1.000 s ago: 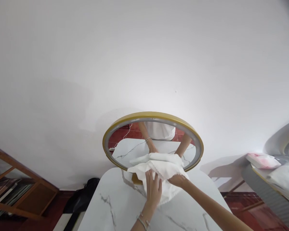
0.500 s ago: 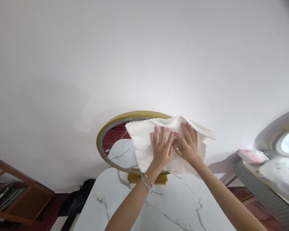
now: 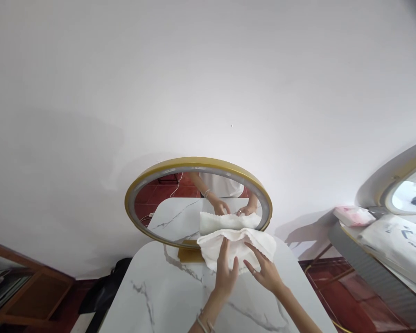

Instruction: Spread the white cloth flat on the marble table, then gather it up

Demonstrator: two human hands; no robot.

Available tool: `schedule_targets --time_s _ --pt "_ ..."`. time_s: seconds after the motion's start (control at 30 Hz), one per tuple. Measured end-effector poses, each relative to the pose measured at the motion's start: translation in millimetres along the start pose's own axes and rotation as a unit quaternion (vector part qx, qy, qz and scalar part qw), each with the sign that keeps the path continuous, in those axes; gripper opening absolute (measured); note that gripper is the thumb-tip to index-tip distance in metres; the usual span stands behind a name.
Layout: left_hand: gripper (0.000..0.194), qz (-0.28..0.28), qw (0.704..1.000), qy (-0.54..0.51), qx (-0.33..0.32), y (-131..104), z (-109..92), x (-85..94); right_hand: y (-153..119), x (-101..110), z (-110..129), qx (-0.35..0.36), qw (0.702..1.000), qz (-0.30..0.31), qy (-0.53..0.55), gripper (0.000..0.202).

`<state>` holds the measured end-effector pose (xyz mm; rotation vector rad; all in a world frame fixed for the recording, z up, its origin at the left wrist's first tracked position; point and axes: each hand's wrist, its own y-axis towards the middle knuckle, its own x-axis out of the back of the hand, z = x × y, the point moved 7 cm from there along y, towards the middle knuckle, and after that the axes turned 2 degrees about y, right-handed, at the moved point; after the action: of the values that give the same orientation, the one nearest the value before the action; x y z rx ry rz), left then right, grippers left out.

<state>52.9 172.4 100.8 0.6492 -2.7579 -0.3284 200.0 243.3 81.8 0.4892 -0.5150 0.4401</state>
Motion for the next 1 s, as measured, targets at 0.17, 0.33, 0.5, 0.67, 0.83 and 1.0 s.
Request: schedule_targets --time_s 0.17,0.33,0.5,0.67,0.83,1.0 --pt "0.057 -0.194 0.843 -0.376 0.331 -6.1 23.5 20.5 -28.5 -4.6 -24.0 -0.229 0.881 -0.167 0.378 0.048" --pt "0.034 -0.268 0.738 -0.425 0.45 -13.6 23.3 49.2 -26.7 -14.4 -39.0 -0.366 0.737 -0.227 0.52 0.054" --pt "0.031 -0.255 0.74 -0.36 0.508 -24.7 49.1 72.3 -31.0 -10.7 -50.0 -0.422 0.759 -0.206 0.451 0.044" --pt "0.05 -0.225 0.71 -0.344 0.571 -41.8 66.0 87.3 -55.2 -5.8 -50.8 -0.443 0.775 -0.172 0.418 0.048" --pt "0.044 -0.156 0.74 -0.316 0.573 -61.8 64.3 89.8 -88.3 2.9 -45.5 -0.437 0.795 -0.15 0.394 0.053" --pt "0.035 -0.144 0.808 -0.24 0.518 -91.2 60.8 91.7 -129.8 11.9 -46.8 -0.455 0.792 -0.152 0.376 0.041"
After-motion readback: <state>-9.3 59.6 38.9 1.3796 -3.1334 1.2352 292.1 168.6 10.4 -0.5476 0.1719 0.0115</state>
